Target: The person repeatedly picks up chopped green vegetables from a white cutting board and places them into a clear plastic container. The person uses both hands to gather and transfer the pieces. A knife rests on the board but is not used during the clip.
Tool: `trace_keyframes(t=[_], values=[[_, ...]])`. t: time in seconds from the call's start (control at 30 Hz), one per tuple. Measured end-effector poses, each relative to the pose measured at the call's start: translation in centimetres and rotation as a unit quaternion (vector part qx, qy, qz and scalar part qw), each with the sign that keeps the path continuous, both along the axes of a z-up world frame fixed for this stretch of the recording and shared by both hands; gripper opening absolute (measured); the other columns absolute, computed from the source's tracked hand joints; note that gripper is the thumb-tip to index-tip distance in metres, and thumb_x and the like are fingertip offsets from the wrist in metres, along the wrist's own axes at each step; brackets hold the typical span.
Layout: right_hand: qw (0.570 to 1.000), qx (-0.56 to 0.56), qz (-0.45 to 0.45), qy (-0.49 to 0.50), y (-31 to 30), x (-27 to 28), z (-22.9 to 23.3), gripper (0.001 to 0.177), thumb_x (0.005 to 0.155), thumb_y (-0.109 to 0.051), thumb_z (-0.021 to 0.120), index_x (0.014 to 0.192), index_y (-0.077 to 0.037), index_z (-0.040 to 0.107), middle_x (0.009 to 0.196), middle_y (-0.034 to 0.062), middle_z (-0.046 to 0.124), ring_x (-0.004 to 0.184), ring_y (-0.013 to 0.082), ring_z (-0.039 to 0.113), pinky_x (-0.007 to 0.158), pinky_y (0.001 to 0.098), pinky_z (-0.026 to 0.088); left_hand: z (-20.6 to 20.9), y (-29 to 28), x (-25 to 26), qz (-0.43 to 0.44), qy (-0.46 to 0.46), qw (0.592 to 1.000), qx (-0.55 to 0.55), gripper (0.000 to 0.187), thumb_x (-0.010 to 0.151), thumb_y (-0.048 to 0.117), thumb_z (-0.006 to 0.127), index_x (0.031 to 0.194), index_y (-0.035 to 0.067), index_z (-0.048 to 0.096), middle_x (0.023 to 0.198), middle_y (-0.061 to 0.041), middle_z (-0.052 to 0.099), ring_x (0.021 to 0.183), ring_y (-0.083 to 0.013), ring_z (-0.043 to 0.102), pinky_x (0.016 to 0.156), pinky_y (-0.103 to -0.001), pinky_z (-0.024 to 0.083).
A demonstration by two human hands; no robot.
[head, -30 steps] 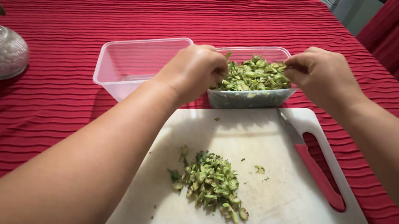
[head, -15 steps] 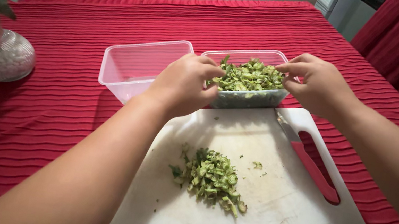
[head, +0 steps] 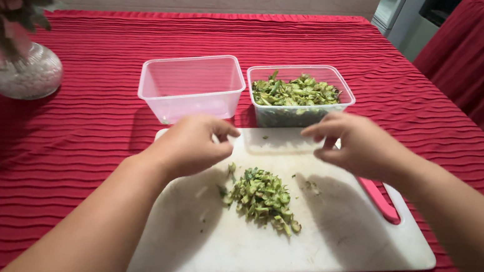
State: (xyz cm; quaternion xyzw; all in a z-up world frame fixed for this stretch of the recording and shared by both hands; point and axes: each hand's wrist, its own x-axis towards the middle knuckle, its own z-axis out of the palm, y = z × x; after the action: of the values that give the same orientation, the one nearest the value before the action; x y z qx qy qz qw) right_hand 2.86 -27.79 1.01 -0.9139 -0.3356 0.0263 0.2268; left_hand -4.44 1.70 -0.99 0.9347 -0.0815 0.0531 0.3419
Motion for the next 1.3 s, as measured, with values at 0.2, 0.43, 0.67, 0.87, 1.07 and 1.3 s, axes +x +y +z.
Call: trace_keyframes(t=[0.2, 0.43, 0.67, 0.87, 1.07, 1.3], values=[[0.991, -0.117, 0.020, 0.061, 0.8, -2.1, -0.8, 0.052, 0.079, -0.017, 0.077, 0.131, -0.017, 0.070, 0.107, 0.0045, 0.070, 0.093, 0.0158, 0.072, 0.082, 0.0322, 0.059, -1.9, 1.0, -1.1, 0.025, 0.172, 0.985, -0.020, 0.053, 0.080, 0.022, 0.065, 0.131, 0.009, 0.066, 0.106, -0.011, 0.077, 0.084, -0.0264, 0.077, 0.079, -0.038, 0.060], [0.998, -0.058, 0.022, 0.030, 2.7, -4.3, -3.5, 0.035, 0.088, -0.027, 0.072, 0.121, -0.015, 0.075, 0.106, 0.0064, 0.072, 0.090, 0.0185, 0.073, 0.084, 0.0320, 0.058, -3.3, 0.4, -1.2, -0.050, 0.117, 0.989, 0.073, 0.043, 0.075, 0.016, 0.071, 0.114, -0.003, 0.073, 0.103, -0.021, 0.075, 0.093, -0.0305, 0.073, 0.085, -0.038, 0.058], [0.993, 0.007, 0.111, -0.042, 3.4, -3.5, -4.7, 0.037, 0.081, -0.010, 0.070, 0.116, -0.017, 0.079, 0.096, 0.0105, 0.069, 0.085, 0.0267, 0.070, 0.077, 0.0375, 0.056, -3.1, -2.1, -1.1, -0.062, 0.077, 0.994, 0.052, 0.052, 0.079, 0.011, 0.072, 0.129, 0.022, 0.069, 0.121, -0.013, 0.061, 0.112, -0.0297, 0.065, 0.096, -0.037, 0.054], [0.992, 0.008, 0.098, -0.081, 2.8, -3.5, -5.1, 0.023, 0.080, -0.015, 0.074, 0.101, -0.011, 0.080, 0.094, 0.0101, 0.071, 0.087, 0.0297, 0.071, 0.078, 0.0399, 0.056, -2.8, -2.9, -1.5, -0.055, 0.050, 0.995, 0.066, 0.033, 0.083, 0.011, 0.069, 0.115, 0.017, 0.076, 0.111, -0.014, 0.068, 0.104, -0.0311, 0.069, 0.090, -0.039, 0.056], [0.992, 0.018, 0.081, -0.092, 2.1, -3.2, -5.0, 0.020, 0.080, -0.016, 0.074, 0.097, -0.006, 0.077, 0.092, 0.0113, 0.072, 0.088, 0.0309, 0.071, 0.078, 0.0397, 0.056, -2.9, -2.9, -1.4, -0.047, -0.007, 0.997, 0.067, 0.019, 0.084, 0.012, 0.069, 0.100, 0.011, 0.078, 0.099, -0.014, 0.076, 0.095, -0.0311, 0.073, 0.085, -0.040, 0.056], [0.995, 0.061, 0.008, -0.074, 0.4, -1.9, -4.1, 0.019, 0.084, -0.019, 0.074, 0.097, -0.007, 0.077, 0.089, 0.0099, 0.072, 0.081, 0.0262, 0.071, 0.073, 0.0370, 0.055, -2.1, -3.1, 0.3, -0.029, -0.086, 0.996, 0.012, 0.015, 0.086, 0.017, 0.071, 0.098, 0.009, 0.077, 0.095, -0.015, 0.074, 0.091, -0.0328, 0.071, 0.081, -0.042, 0.055]])
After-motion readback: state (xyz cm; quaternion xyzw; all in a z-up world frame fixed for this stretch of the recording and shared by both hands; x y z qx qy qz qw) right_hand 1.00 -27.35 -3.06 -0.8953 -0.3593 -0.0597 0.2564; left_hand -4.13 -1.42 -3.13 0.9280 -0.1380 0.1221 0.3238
